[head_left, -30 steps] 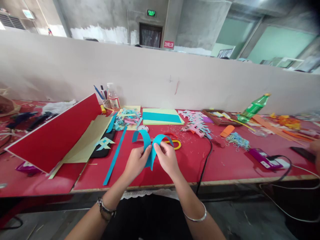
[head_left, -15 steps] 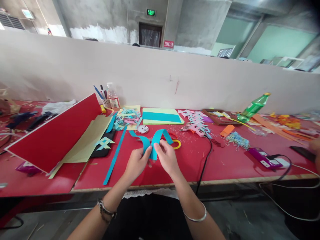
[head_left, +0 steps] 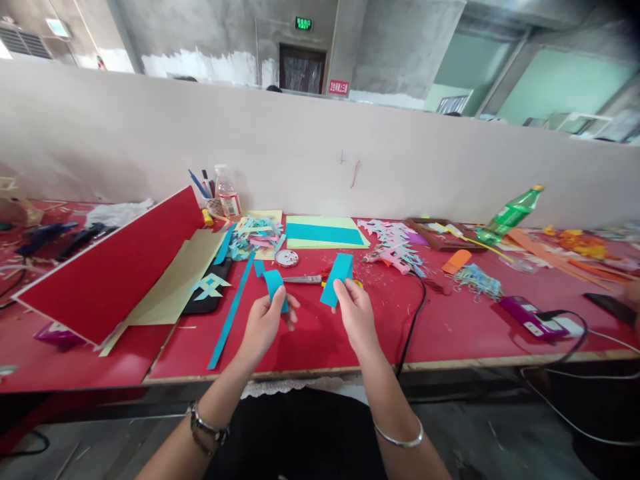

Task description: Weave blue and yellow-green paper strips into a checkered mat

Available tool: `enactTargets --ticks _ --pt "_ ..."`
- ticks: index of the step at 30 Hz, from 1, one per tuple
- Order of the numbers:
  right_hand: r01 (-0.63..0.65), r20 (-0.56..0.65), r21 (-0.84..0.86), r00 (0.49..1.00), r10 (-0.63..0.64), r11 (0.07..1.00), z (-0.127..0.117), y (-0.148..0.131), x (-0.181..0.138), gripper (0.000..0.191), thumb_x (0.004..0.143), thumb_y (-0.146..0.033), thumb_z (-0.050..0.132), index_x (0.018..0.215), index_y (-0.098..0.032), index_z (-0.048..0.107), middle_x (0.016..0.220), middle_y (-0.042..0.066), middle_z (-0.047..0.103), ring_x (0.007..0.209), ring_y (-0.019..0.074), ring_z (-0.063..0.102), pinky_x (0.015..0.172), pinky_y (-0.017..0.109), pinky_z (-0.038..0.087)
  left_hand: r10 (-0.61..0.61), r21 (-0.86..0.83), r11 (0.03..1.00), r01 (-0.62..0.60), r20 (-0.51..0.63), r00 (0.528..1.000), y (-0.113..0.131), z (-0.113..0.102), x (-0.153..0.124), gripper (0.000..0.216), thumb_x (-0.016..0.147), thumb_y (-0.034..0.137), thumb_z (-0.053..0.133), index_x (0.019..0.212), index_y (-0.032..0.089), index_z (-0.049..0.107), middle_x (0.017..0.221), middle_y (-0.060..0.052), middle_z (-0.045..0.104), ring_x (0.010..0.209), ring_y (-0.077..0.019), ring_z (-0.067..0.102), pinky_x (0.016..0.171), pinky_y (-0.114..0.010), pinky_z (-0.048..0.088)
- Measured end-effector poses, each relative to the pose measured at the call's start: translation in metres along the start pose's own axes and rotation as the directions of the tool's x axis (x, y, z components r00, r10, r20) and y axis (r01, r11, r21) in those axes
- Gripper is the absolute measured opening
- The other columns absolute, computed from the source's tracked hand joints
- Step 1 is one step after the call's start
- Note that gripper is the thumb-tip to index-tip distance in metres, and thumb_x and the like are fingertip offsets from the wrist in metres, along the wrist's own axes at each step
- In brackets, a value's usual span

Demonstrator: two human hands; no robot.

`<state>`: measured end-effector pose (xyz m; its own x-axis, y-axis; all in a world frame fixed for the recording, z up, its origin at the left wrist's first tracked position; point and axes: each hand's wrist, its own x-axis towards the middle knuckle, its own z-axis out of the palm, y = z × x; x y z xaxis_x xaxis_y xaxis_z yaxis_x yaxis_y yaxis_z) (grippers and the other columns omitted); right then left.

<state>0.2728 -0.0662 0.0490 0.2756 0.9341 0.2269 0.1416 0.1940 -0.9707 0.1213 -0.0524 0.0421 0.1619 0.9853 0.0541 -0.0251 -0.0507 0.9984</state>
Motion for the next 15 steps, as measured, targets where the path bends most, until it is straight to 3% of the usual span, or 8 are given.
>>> enactTargets --ticks 9,12,15 --pt "0.14 0.058 -0.085 0.989 -0.136 0.986 -0.049 -0.017 0.036 0.021 0.072 -0.037 0.052 0.064 -0.018 0.049 0.06 -0.002 0.049 0.061 0.0124 0.048 0.054 0.021 0.038 -0.057 0.147 0.989 0.034 0.156 0.986 -0.029 -0.013 -0.017 0.04 0.08 0.045 0.041 0.067 0.012 0.06 0.05 0.0 0.056 0.046 -0.01 0.051 0.053 -0.021 0.04" --pt "0.201 0.061 -0.144 0.979 -0.194 0.969 -0.052 -0.029 0.063 0.018 0.073 -0.036 0.051 0.07 -0.018 0.054 0.066 -0.001 0.053 0.068 0.0137 0.05 0.06 0.023 0.04 -0.073 0.169 0.985 0.043 0.174 0.982 -0.04 -0.016 -0.021 0.041 0.081 0.045 0.041 0.068 0.012 0.061 0.05 0.0 0.056 0.048 -0.0111 0.052 0.054 -0.021 0.04" --pt "0.227 0.151 -0.145 0.967 -0.205 0.963 -0.042 -0.03 0.106 0.017 0.072 -0.033 0.05 0.076 -0.018 0.056 0.076 -0.001 0.056 0.072 0.0133 0.05 0.066 0.024 0.039 -0.082 0.169 0.984 0.052 0.178 0.981 -0.045 -0.018 -0.023 0.044 0.082 0.048 0.038 0.069 0.012 0.061 0.052 -0.001 0.056 0.05 -0.0117 0.053 0.054 -0.021 0.04"
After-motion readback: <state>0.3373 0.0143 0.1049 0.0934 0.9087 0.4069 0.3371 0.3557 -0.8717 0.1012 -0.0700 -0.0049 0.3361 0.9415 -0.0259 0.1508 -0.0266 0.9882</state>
